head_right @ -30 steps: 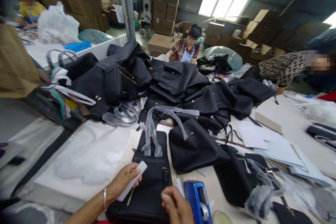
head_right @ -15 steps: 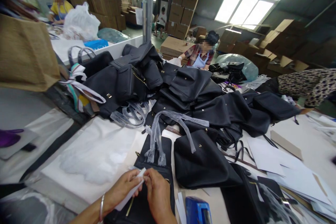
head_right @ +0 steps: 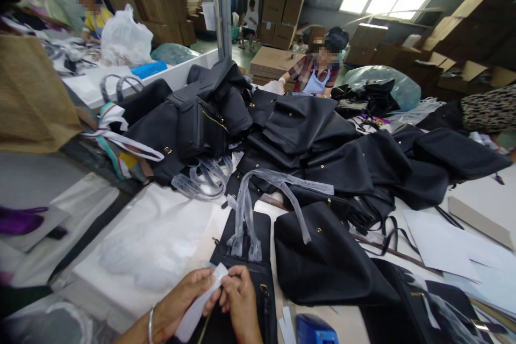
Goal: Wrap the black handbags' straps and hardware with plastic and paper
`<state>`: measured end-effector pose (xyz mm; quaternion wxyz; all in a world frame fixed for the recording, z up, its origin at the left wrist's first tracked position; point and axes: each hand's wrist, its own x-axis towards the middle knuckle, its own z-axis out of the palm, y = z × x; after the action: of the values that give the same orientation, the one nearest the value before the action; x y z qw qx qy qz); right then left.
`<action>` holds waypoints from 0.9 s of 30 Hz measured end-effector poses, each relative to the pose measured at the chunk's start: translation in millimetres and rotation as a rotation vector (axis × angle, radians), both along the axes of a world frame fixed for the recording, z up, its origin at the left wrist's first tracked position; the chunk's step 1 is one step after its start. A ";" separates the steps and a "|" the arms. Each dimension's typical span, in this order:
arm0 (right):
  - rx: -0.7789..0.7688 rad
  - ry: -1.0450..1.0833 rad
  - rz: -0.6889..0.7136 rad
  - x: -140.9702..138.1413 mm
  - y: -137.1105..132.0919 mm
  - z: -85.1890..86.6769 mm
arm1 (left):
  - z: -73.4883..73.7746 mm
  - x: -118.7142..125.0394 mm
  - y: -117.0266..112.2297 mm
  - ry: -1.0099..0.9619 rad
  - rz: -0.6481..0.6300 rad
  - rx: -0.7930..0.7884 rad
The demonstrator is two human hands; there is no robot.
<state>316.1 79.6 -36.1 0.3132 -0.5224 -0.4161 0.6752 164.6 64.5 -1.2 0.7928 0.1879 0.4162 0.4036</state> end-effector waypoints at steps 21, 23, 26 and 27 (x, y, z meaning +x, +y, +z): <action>0.234 -0.078 0.189 2.6 22.4 28.7 | 2.1 1.4 -11.7 0.345 -0.088 0.147; 0.257 -0.089 0.148 4.5 21.7 29.4 | 5.5 -6.8 -17.7 0.259 -0.167 0.085; 0.233 -0.120 0.058 4.3 12.2 29.1 | 8.2 -16.8 -28.9 0.177 -0.187 0.039; 0.209 -0.124 0.020 3.1 5.7 28.3 | 8.7 -18.6 -32.0 0.167 -0.165 0.034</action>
<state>319.2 85.4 -7.8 0.3327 -0.5234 -0.5080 0.5978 146.0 32.5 7.4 0.7827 0.2679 0.4569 0.3270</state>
